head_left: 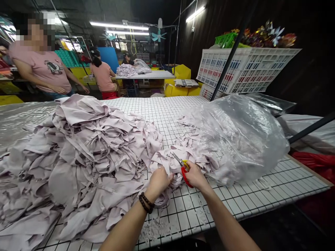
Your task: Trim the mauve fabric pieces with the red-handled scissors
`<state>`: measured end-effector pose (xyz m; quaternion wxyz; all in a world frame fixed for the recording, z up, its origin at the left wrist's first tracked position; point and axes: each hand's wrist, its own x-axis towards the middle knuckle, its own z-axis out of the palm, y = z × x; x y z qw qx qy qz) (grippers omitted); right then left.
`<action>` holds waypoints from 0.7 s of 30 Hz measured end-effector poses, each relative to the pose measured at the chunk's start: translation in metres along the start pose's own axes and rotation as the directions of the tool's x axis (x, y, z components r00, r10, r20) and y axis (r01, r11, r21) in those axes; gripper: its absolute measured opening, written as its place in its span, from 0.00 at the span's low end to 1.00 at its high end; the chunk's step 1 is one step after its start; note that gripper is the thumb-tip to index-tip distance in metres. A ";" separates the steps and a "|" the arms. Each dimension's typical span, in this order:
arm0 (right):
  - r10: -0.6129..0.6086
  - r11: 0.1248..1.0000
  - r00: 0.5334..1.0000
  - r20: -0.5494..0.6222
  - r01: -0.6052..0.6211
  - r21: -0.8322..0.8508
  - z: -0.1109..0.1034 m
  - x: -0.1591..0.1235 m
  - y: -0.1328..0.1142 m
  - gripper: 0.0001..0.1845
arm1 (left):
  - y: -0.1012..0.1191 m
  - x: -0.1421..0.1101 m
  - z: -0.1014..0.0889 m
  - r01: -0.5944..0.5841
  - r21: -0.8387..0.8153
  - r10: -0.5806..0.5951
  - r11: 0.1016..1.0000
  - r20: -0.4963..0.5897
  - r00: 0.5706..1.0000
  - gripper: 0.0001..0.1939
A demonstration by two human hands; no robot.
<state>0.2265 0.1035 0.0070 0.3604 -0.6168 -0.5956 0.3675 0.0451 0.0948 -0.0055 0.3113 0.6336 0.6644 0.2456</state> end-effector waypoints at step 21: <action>-0.046 0.971 0.982 0.182 0.001 0.239 -0.017 -0.038 -0.026 0.16 | 0.022 -0.062 -0.040 0.429 -0.814 0.134 0.391 0.511 0.849 0.16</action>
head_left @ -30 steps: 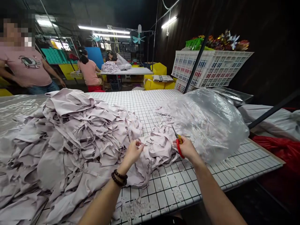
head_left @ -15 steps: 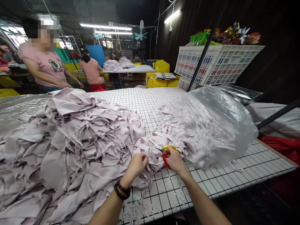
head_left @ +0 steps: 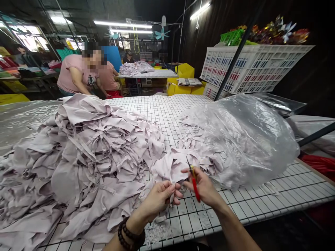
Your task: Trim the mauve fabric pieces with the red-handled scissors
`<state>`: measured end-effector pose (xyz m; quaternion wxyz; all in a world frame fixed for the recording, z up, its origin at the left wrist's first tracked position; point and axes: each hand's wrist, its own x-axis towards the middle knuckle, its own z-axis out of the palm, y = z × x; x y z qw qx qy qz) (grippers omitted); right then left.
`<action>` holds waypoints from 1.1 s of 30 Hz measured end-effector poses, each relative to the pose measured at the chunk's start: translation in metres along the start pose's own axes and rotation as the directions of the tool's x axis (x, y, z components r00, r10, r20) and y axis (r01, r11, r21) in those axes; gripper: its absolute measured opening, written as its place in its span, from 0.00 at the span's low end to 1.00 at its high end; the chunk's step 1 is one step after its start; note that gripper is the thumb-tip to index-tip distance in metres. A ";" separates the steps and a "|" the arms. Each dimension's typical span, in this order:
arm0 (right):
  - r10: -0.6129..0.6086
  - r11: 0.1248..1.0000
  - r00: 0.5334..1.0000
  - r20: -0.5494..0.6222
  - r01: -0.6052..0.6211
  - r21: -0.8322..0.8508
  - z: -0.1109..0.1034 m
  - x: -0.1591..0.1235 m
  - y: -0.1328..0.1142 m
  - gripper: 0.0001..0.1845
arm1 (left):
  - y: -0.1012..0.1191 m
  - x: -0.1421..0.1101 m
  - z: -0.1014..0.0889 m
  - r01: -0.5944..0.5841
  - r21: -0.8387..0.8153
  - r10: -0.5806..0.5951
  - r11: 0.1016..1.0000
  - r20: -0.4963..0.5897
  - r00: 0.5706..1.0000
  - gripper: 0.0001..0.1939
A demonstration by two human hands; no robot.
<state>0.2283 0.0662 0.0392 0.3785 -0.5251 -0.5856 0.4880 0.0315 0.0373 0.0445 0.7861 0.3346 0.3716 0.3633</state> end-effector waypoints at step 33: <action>-0.062 0.764 0.996 0.058 0.085 -0.640 -0.007 -0.044 -0.031 0.15 | -0.006 0.015 0.008 -0.398 0.474 0.441 0.785 0.021 0.897 0.14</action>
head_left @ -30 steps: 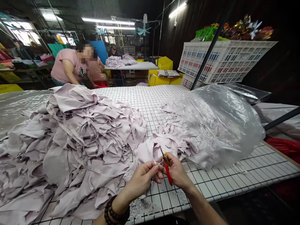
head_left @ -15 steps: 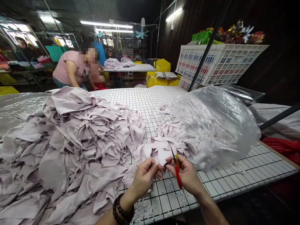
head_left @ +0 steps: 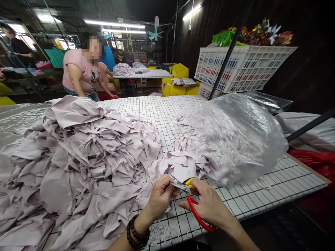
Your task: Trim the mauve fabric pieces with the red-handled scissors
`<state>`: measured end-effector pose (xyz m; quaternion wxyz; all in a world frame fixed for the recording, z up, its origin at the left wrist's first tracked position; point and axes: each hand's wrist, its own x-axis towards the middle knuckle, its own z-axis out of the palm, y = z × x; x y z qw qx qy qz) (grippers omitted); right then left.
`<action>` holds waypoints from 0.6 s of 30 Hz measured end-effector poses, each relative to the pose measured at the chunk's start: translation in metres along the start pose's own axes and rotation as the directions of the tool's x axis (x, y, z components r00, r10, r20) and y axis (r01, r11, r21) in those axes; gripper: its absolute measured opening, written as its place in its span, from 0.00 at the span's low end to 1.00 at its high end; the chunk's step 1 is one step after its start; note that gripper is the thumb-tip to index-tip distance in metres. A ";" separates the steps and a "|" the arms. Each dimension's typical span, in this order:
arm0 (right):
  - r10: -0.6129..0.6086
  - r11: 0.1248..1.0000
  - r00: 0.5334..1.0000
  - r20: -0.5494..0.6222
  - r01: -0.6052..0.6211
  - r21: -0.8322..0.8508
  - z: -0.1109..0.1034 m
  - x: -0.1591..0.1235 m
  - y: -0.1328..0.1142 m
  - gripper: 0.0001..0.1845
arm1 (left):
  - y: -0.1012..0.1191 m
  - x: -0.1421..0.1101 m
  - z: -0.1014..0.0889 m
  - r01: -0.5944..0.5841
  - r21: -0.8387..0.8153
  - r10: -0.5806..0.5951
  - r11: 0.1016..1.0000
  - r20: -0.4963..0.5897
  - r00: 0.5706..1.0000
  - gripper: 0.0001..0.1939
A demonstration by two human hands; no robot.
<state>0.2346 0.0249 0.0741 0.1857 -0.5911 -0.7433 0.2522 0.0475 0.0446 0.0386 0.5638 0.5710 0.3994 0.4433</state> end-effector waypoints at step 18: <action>-0.042 0.991 0.996 -0.072 0.033 -0.126 0.002 0.000 -0.003 0.13 | -0.002 -0.002 -0.002 0.028 -0.063 -0.025 0.998 0.051 0.998 0.15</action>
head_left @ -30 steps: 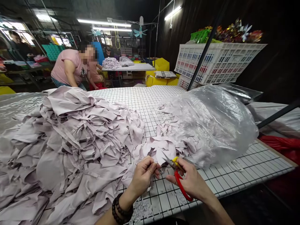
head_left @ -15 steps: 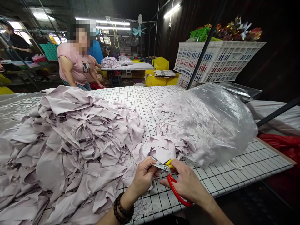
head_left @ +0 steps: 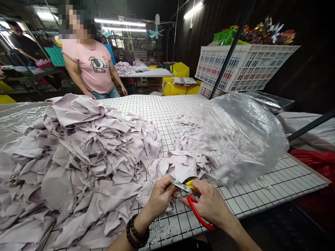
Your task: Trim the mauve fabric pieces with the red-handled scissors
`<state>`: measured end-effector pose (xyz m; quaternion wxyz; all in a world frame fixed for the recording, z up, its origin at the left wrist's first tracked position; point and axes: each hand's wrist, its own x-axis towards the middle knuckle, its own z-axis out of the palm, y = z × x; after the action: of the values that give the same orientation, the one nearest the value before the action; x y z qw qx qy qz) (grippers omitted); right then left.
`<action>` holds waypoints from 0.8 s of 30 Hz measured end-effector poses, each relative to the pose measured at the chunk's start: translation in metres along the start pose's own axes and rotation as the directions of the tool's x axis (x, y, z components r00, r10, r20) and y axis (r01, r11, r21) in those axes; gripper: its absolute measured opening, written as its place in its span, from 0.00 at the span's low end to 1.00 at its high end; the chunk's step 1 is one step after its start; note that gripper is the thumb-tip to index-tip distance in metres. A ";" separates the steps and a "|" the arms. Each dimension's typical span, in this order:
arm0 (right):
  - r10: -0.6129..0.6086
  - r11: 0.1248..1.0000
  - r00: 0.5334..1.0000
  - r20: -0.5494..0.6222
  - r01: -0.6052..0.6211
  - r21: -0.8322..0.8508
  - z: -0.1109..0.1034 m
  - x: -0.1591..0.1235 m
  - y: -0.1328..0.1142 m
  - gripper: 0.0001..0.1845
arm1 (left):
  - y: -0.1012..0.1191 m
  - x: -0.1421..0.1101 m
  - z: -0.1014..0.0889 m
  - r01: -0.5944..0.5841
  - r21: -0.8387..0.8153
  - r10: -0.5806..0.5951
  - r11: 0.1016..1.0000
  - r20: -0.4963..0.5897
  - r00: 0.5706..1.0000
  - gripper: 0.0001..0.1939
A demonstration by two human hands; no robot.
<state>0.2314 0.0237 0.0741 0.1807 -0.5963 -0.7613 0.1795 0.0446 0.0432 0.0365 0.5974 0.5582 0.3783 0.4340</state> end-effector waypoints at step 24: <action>0.294 0.848 0.955 0.038 -0.279 0.452 0.024 0.017 0.088 0.16 | -0.020 -0.009 -0.066 0.034 -0.019 -0.037 0.999 -0.230 0.973 0.14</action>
<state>0.2902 0.0582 0.0110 0.2981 -0.6474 -0.5981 0.3666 -0.0183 0.0565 0.0100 0.5615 0.4928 0.4516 0.4877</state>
